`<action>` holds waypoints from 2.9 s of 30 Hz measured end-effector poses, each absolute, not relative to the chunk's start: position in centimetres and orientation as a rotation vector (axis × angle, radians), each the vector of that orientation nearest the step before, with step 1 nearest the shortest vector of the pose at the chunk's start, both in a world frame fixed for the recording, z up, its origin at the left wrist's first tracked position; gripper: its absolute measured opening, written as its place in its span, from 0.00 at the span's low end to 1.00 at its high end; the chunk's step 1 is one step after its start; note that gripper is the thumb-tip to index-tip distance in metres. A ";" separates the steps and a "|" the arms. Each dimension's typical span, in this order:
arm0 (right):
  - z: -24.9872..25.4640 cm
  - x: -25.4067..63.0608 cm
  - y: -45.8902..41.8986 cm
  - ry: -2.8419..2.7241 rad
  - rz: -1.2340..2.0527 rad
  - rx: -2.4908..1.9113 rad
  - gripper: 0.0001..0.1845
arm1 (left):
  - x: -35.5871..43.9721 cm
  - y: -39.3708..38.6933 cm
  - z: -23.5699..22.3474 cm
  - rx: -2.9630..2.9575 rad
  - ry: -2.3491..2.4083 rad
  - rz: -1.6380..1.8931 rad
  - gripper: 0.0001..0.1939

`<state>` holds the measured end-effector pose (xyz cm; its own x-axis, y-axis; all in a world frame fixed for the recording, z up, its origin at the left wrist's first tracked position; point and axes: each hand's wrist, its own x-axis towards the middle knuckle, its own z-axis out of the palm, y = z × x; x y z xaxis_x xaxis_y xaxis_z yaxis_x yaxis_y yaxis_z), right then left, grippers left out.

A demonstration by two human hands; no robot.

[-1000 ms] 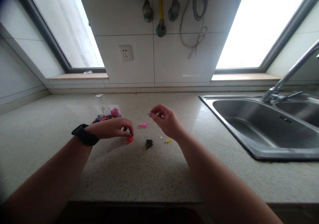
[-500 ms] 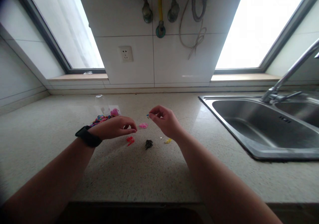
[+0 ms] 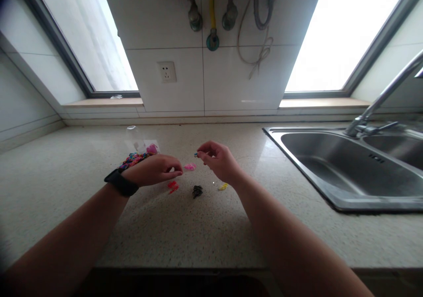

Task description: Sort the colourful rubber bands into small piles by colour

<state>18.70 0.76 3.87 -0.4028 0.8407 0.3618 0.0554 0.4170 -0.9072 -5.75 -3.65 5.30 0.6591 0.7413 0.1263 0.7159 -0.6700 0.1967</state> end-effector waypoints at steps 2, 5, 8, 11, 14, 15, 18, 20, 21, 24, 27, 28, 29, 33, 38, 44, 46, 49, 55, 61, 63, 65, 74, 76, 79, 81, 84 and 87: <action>3.9 18.7 0.8 -1.771 1.086 -0.779 0.11 | -5.7 -3.7 5.3 2.742 1.224 0.274 0.14; 4.0 18.7 0.7 -1.780 1.084 -0.778 0.11 | -5.6 -3.7 5.3 2.736 1.241 0.241 0.14; 4.1 18.6 0.6 -1.783 1.078 -0.784 0.11 | -5.7 -3.6 5.3 2.740 1.244 0.234 0.15; 4.0 18.6 0.6 -1.789 1.052 -0.784 0.11 | -5.9 -3.6 5.4 2.745 1.261 0.250 0.15; 3.8 18.7 0.8 -1.799 1.044 -0.773 0.10 | -5.9 -3.6 5.5 2.747 1.270 0.262 0.15; 3.7 18.7 0.8 -1.801 1.043 -0.768 0.10 | -5.9 -3.6 5.5 2.749 1.268 0.260 0.15; 3.5 18.8 1.0 -1.806 1.040 -0.759 0.11 | -5.8 -3.6 5.5 2.757 1.260 0.248 0.14; 3.4 18.8 1.0 -1.811 1.038 -0.763 0.11 | -5.7 -3.7 5.5 2.763 1.280 0.247 0.14; 3.4 18.8 1.0 -1.813 1.038 -0.767 0.11 | -5.7 -3.7 5.5 2.765 1.297 0.244 0.15; 3.5 18.9 1.0 -1.819 1.037 -0.775 0.12 | -5.8 -3.6 5.5 2.770 1.350 0.237 0.16; 3.6 18.8 0.9 -1.820 1.025 -0.769 0.12 | -5.9 -3.6 5.5 2.769 1.383 0.242 0.16; 3.6 18.8 0.9 -1.822 1.018 -0.766 0.11 | -5.8 -3.6 5.6 2.769 1.392 0.246 0.16; 3.6 18.8 0.9 -1.825 1.011 -0.764 0.11 | -5.8 -3.6 5.6 2.769 1.397 0.247 0.16; 3.5 18.8 0.9 -1.845 0.995 -0.771 0.11 | -5.7 -3.6 5.6 2.771 1.377 0.238 0.16; 3.5 18.8 0.9 -1.858 0.993 -0.777 0.11 | -5.7 -3.6 5.4 2.775 1.371 0.238 0.17; 3.7 18.8 0.7 -1.865 0.999 -0.781 0.11 | -5.6 -3.7 5.6 2.776 1.392 0.207 0.16; 3.7 18.8 0.7 -1.866 0.996 -0.783 0.11 | -5.5 -3.8 5.7 2.779 1.391 0.207 0.17; 3.6 18.8 0.8 -1.860 0.990 -0.780 0.11 | -5.4 -3.8 5.8 2.780 1.387 0.219 0.17; 4.0 18.7 0.6 -1.786 1.096 -0.770 0.11 | -5.6 -3.8 5.6 2.761 1.391 0.236 0.16; 4.8 18.7 0.1 -1.687 1.217 -0.740 0.12 | -5.5 -3.7 5.5 2.775 1.366 0.243 0.16; 4.9 18.7 0.1 -1.666 1.235 -0.724 0.12 | -5.5 -3.7 5.6 2.780 1.364 0.242 0.16; 4.9 18.7 0.1 -1.657 1.250 -0.697 0.12 | -5.4 -3.8 5.6 2.781 1.359 0.238 0.17; 4.8 18.7 0.2 -1.682 1.238 -0.708 0.13 | -5.2 -3.9 5.7 2.788 1.357 0.299 0.17; 4.7 18.6 0.2 -1.702 1.226 -0.719 0.13 | -5.0 -4.0 5.7 2.779 1.352 0.355 0.16; 4.5 18.6 0.4 -1.720 1.209 -0.730 0.13 | -4.7 -4.2 5.7 2.760 1.313 0.436 0.17; 4.3 18.6 0.5 -1.727 1.202 -0.733 0.13 | -4.4 -4.4 5.7 2.742 1.286 0.508 0.17; 4.0 18.6 0.6 -1.746 1.202 -0.745 0.13 | -3.8 -4.5 5.7 2.687 1.316 0.664 0.17; 3.8 18.4 0.6 -1.780 1.207 -0.768 0.13 | -3.1 -4.7 5.5 2.610 1.354 0.802 0.17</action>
